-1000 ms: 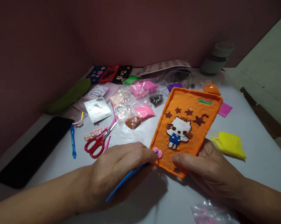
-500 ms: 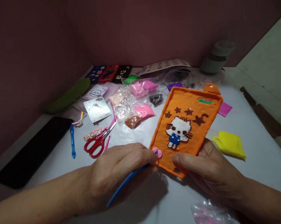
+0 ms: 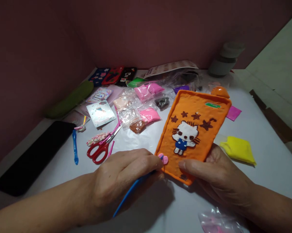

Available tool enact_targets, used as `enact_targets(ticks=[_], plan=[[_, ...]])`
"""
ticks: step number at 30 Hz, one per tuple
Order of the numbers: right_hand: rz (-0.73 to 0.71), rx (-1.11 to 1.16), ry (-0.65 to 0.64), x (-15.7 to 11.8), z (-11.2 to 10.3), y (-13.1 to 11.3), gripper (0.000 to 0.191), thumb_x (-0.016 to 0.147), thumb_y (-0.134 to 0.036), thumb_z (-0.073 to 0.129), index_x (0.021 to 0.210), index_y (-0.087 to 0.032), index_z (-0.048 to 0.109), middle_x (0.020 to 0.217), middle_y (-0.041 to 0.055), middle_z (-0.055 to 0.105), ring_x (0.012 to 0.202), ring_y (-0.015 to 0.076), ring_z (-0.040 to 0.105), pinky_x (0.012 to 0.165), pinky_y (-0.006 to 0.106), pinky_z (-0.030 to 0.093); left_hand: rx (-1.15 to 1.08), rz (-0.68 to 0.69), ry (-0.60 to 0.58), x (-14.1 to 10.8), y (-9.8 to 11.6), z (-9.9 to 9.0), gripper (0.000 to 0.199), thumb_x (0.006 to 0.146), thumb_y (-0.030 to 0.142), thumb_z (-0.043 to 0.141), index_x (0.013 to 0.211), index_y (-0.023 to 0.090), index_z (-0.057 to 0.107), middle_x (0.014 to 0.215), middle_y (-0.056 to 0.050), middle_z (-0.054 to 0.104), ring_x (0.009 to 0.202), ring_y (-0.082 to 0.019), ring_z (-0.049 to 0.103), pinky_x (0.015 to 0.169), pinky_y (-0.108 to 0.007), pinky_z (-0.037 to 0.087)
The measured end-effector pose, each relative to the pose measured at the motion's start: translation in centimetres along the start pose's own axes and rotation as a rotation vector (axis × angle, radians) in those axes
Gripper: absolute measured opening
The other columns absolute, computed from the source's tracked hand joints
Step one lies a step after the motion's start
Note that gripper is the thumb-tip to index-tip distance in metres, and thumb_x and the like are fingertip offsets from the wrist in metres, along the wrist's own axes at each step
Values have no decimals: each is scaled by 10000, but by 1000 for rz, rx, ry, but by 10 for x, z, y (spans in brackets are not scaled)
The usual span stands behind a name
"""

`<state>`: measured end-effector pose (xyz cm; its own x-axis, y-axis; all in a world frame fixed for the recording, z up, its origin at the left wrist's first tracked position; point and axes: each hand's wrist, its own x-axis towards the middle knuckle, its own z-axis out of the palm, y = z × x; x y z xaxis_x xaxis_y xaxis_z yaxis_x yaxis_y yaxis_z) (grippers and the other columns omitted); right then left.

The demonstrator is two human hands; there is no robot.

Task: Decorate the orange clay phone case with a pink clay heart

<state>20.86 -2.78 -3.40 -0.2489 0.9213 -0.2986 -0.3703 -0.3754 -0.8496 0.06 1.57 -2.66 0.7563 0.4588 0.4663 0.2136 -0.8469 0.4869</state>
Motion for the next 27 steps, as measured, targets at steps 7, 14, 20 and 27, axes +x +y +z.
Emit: enact_targets(ticks=[7,14,20,27], plan=[[22,120,-24,0,1,0,289,734,-157,686,999,-255,745,934,48,757,807,234,706,781,387,556,-49,-22,-59,2,3,-5,151,908,138,519,1041,153,588,757,-38,648,584,-116,612,522,-191,498],[66,259,6,5,-1,1,405,656,-69,663,1029,-218,721,935,61,762,913,285,707,847,440,560,-115,-55,-52,2,5,-6,171,901,123,497,1044,175,575,769,-36,649,627,-128,620,577,-194,524],[82,280,-36,5,0,0,393,659,-57,642,1012,-208,724,932,69,760,948,300,698,873,454,555,-108,-58,-96,2,5,-11,199,913,74,473,1058,149,588,852,-64,657,703,-126,631,604,-181,518],[61,315,-51,5,1,0,385,677,-26,628,991,-223,733,889,52,759,924,284,703,871,438,547,-100,-84,-81,6,7,-13,187,900,45,487,1020,118,610,848,-54,663,703,-98,630,638,-146,494]])
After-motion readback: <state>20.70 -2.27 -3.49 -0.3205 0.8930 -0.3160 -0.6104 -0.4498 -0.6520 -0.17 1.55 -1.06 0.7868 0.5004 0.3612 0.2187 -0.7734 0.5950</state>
